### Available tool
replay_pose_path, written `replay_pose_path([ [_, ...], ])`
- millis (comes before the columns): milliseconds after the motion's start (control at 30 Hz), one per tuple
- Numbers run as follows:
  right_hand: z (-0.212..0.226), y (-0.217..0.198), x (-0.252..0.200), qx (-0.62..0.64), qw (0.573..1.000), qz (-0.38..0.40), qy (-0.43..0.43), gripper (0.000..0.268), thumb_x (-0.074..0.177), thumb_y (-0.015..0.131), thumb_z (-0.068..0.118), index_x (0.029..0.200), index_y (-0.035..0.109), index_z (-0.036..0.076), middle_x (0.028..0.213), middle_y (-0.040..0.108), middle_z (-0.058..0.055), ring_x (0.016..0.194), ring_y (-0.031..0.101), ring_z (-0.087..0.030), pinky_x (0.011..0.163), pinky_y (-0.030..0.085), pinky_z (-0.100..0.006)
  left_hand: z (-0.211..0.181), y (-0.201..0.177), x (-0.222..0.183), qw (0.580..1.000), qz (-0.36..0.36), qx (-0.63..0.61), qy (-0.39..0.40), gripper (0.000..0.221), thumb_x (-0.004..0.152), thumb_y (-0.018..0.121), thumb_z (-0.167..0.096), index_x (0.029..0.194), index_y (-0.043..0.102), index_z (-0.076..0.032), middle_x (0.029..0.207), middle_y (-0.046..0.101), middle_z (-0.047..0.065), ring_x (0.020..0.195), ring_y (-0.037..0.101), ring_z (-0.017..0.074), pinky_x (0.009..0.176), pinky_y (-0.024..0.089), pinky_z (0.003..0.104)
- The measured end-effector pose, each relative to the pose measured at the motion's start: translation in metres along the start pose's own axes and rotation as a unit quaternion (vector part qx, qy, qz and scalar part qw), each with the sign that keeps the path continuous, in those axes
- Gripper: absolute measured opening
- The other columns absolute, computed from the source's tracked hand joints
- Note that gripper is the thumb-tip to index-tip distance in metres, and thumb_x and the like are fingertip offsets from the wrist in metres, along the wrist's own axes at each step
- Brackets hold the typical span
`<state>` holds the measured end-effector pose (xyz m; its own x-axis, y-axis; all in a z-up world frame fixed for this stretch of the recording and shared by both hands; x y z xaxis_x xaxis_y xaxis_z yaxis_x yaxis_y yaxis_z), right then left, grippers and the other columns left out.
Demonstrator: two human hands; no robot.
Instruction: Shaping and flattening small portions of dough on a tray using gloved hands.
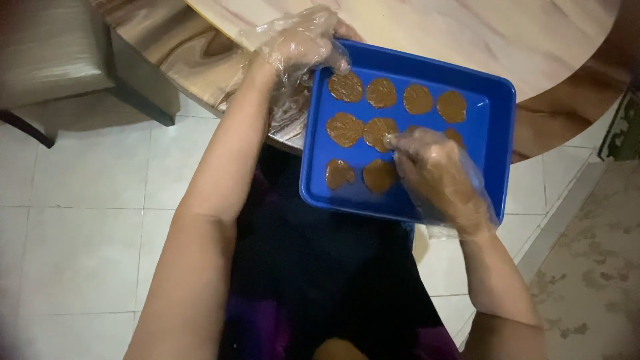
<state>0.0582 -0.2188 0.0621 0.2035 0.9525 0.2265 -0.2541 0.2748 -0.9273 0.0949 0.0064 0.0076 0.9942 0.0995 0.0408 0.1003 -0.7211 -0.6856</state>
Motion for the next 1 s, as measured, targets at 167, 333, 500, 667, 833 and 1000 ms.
replay_pose_path([
  [167,-0.018,-0.019,0.004,0.009,0.999,0.014,0.038,0.02,0.1,0.068,0.008,0.116,0.079,0.012,0.119,0.077,-0.011,0.108,0.073,-0.031,0.093,0.057,-0.042,-0.001,0.0,-0.001,0.999,0.024,-0.009,-0.02,0.04,0.074,0.07,-0.019,0.113,0.078,-0.019,0.095,0.077,0.001,0.091,0.07,0.0178,0.075,0.055,0.038],
  [333,-0.03,-0.019,0.024,0.027,0.993,0.073,0.086,0.026,0.103,0.059,0.01,0.123,0.074,0.005,0.116,0.075,-0.019,0.103,0.071,-0.038,0.084,0.056,-0.047,-0.015,-0.007,-0.004,0.997,0.0,0.031,0.072,0.047,0.078,0.059,-0.027,0.117,0.076,-0.008,0.101,0.076,0.016,0.094,0.07,0.0316,0.077,0.051,0.045],
  [500,-0.066,-0.023,0.02,0.114,0.973,0.152,0.128,0.036,0.105,0.046,0.024,0.13,0.069,0.013,0.121,0.072,-0.01,0.115,0.066,-0.031,0.1,0.047,-0.046,-0.006,-0.012,-0.009,0.998,-0.003,-0.054,-0.024,0.045,0.082,0.062,-0.024,0.123,0.073,-0.01,0.106,0.078,0.01,0.097,0.075,0.0253,0.082,0.059,0.038],
  [667,-0.119,-0.015,0.015,0.282,0.952,0.12,0.004,0.03,0.104,0.057,0.021,0.129,0.067,0.008,0.12,0.072,-0.007,0.106,0.069,-0.018,0.093,0.051,-0.03,0.003,-0.019,-0.001,0.984,-0.043,-0.149,-0.085,0.037,0.079,0.066,-0.019,0.113,0.077,-0.008,0.102,0.079,0.008,0.09,0.076,0.0178,0.082,0.06,0.03],
  [833,-0.121,-0.031,0.028,0.221,0.966,0.104,-0.082,0.033,0.107,0.053,0.014,0.139,0.058,0.008,0.104,0.066,-0.012,0.098,0.066,-0.025,0.083,0.056,-0.035,0.018,-0.026,0.003,0.962,-0.133,-0.217,-0.103,0.024,0.08,0.07,-0.007,0.103,0.077,-0.006,0.099,0.08,0.01,0.092,0.078,0.0201,0.08,0.063,0.025],
  [1000,-0.124,-0.041,0.047,0.26,0.959,0.083,-0.069,0.03,0.104,0.057,0.014,0.131,0.066,0.003,0.107,0.07,-0.012,0.105,0.066,-0.023,0.094,0.052,-0.035,0.041,-0.025,0.011,0.986,-0.139,-0.05,-0.072,0.035,0.078,0.073,-0.025,0.109,0.079,-0.009,0.103,0.079,0.012,0.095,0.073,0.0239,0.085,0.052,0.033],
])
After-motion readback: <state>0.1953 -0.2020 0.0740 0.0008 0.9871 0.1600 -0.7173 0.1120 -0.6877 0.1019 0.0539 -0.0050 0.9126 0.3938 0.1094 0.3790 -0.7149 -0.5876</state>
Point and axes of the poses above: each hand's wrist, its own x-axis towards the middle knuckle, its own y-axis out of the palm, z = x × y, the point moved 10 cm from there along x, towards the middle knuckle
